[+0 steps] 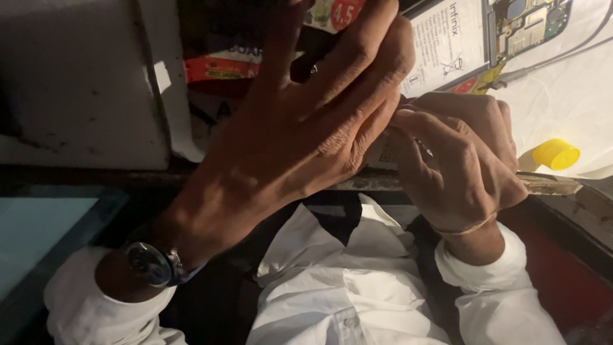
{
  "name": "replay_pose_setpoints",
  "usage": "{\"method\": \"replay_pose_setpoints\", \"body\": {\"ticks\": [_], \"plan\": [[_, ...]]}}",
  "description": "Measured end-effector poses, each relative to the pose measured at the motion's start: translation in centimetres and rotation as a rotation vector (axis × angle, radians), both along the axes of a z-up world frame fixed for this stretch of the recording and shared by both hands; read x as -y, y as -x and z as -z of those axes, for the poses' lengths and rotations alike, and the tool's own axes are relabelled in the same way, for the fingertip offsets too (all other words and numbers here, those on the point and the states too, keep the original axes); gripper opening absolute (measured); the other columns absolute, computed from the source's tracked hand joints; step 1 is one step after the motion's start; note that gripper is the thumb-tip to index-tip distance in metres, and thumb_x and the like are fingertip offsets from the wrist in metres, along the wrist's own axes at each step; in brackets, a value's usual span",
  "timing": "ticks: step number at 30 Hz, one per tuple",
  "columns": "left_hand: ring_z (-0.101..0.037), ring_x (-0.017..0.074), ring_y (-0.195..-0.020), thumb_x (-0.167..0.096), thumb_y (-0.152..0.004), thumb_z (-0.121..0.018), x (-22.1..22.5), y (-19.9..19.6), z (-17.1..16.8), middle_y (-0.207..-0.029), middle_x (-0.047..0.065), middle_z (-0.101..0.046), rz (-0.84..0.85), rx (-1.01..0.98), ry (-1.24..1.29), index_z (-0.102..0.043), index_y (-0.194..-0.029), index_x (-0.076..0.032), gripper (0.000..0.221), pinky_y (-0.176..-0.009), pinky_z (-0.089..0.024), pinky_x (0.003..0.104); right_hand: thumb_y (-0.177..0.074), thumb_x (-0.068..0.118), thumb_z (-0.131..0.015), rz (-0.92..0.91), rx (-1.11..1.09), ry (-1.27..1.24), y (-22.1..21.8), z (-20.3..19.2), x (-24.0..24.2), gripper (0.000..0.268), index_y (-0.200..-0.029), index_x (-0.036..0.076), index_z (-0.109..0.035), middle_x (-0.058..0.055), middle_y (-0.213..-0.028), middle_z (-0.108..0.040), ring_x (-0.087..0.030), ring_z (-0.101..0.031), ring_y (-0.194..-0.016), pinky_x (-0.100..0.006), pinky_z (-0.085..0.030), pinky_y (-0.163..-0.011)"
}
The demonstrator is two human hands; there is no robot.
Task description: The person disassembles a mobile phone by removing the internal battery and various components, then uses a screwdriver to reassemble the internal framework and battery back into the phone casing.
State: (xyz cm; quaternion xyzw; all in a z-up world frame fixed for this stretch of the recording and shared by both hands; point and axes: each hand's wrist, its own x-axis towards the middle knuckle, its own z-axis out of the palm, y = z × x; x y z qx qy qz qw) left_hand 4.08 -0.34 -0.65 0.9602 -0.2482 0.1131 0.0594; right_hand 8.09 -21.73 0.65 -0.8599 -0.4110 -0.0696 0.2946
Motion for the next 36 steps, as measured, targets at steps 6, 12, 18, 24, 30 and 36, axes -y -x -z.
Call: {"method": "replay_pose_setpoints", "body": {"ticks": [6,12,18,24,30,36], "plan": [[-0.038,0.0323,-0.149,-0.013,-0.108,-0.055,-0.2,0.3,0.2,-0.142,0.016,-0.052,0.003,-0.007,-0.013,-0.065,-0.104,0.004,0.02,-0.121,-0.028,0.068,-0.103,-0.003,-0.085,0.068,-0.031,-0.042,0.6,0.6,0.0,0.027,-0.12,-0.003,-0.063,-0.013,-0.104,-0.075,-0.023,-0.076,-0.091,-0.029,-0.059,-0.072],[-0.04,0.0326,-0.148,-0.012,-0.108,-0.055,-1.4,1.2,-1.1,-0.141,0.016,-0.052,0.026,-0.055,0.155,-0.065,-0.107,0.004,0.018,-0.12,-0.029,0.069,-0.097,-0.011,-0.087,0.079,-0.063,-0.058,0.2,-0.2,-0.5,0.026,-0.11,-0.006,-0.065,-0.016,-0.1,-0.073,-0.024,-0.071,-0.087,-0.028,-0.053,-0.062],[-0.041,0.0338,-0.142,-0.004,-0.108,-0.054,-2.3,1.1,-0.8,-0.133,0.016,-0.052,0.056,-0.023,0.298,-0.065,-0.119,0.007,0.019,-0.12,-0.027,0.068,-0.096,-0.011,-0.085,0.092,-0.09,-0.069,0.1,-0.1,-0.4,0.026,-0.113,-0.004,-0.066,-0.017,-0.101,-0.074,-0.023,-0.071,-0.085,-0.028,-0.054,-0.066],[-0.042,0.0318,-0.139,-0.005,-0.108,-0.053,-2.1,0.7,-0.8,-0.13,0.015,-0.053,0.067,-0.032,0.312,-0.065,-0.118,0.007,0.019,-0.122,-0.023,0.065,-0.099,-0.013,-0.084,0.045,-0.032,-0.074,-0.2,0.5,0.2,0.027,-0.116,-0.005,-0.066,-0.017,-0.102,-0.074,-0.028,-0.073,-0.093,-0.033,-0.057,-0.075],[-0.043,0.0299,-0.137,-0.005,-0.109,-0.052,-1.9,0.8,-0.9,-0.127,0.014,-0.054,0.088,-0.032,0.255,-0.065,-0.117,0.008,0.02,-0.123,-0.02,0.062,-0.097,-0.015,-0.082,0.064,-0.06,-0.083,0.1,0.8,0.8,0.027,-0.117,-0.004,-0.067,-0.017,-0.107,-0.073,-0.026,-0.074,-0.096,-0.031,-0.058,-0.078],[-0.044,0.0279,-0.135,-0.006,-0.109,-0.051,-0.7,0.4,-0.6,-0.124,0.013,-0.055,0.141,0.055,0.069,-0.066,-0.115,0.008,0.021,-0.125,-0.017,0.059,-0.096,-0.013,-0.083,0.077,-0.098,-0.077,0.2,0.0,0.6,0.028,-0.115,-0.004,-0.065,-0.014,-0.106,-0.07,-0.024,-0.072,-0.092,-0.031,-0.056,-0.077]]}}
